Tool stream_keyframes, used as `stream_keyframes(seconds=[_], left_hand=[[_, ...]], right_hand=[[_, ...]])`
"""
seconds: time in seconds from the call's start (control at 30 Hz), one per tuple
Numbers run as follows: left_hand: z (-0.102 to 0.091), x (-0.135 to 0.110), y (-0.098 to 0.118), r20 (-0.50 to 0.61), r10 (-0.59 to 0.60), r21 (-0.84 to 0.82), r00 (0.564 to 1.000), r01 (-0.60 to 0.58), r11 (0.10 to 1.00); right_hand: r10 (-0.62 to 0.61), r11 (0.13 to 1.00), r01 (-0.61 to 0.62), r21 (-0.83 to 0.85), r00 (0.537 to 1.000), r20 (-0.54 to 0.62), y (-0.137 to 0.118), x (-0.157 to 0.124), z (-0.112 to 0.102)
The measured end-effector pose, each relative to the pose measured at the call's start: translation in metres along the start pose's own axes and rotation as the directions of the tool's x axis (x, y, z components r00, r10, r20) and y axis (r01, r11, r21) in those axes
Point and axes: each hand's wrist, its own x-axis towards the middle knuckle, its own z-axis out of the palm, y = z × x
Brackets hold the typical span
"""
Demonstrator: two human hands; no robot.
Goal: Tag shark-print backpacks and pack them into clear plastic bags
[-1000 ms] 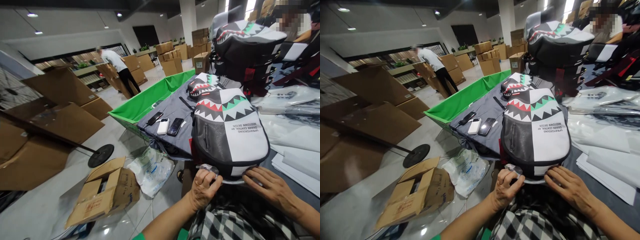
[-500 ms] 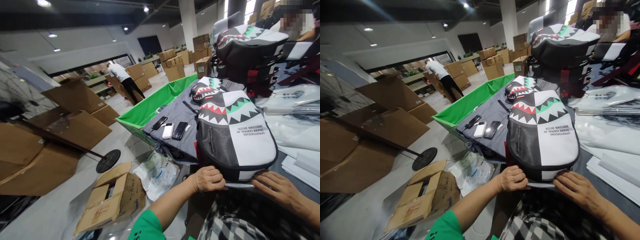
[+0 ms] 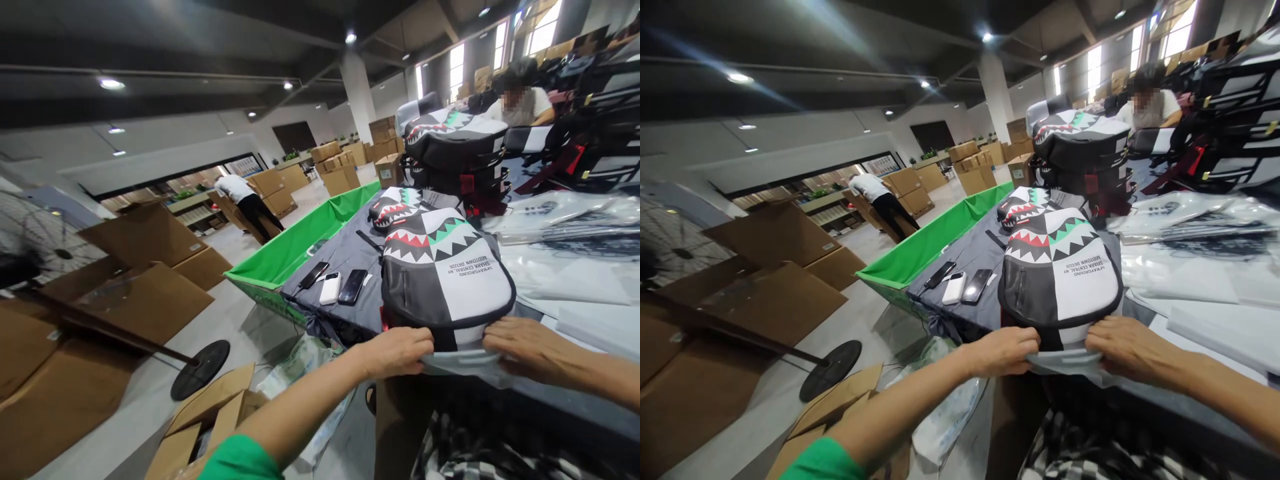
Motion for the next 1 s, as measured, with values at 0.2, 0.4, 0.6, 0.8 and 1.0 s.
stream_keyframes(seconds=[0.2, 0.4, 0.6, 0.8, 1.0], left_hand=[[-0.109, 0.020, -0.015, -0.085, -0.095, -0.020, 0.992, 0.093, 0.995], [-0.105, 0.039, -0.010, -0.465, -0.173, 0.120, 0.868, 0.255, 0.959], [-0.088, 0.042, -0.008, -0.477, -0.174, 0.293, 0.861, 0.342, 0.893], [-0.102, 0.038, 0.004, -0.181, 0.006, 0.361, 0.983, 0.061, 0.930], [-0.072, 0.028, -0.004, -0.450, 0.002, 0.394, 0.893, 0.196, 0.898]], right_hand=[[-0.001, 1.000, 0.001, -0.007, 0.997, -0.075, 0.022, 0.051, -0.086], [-0.045, 0.917, -0.177, -0.357, 0.843, -0.536, 0.005, 0.067, -0.080], [-0.040, 0.970, -0.059, -0.236, 0.917, -0.397, 0.001, 0.055, -0.071], [-0.028, 0.959, -0.122, -0.255, 0.855, -0.517, 0.014, 0.036, -0.051], [-0.017, 0.986, -0.049, -0.158, 0.920, -0.393, -0.006, 0.039, -0.047]])
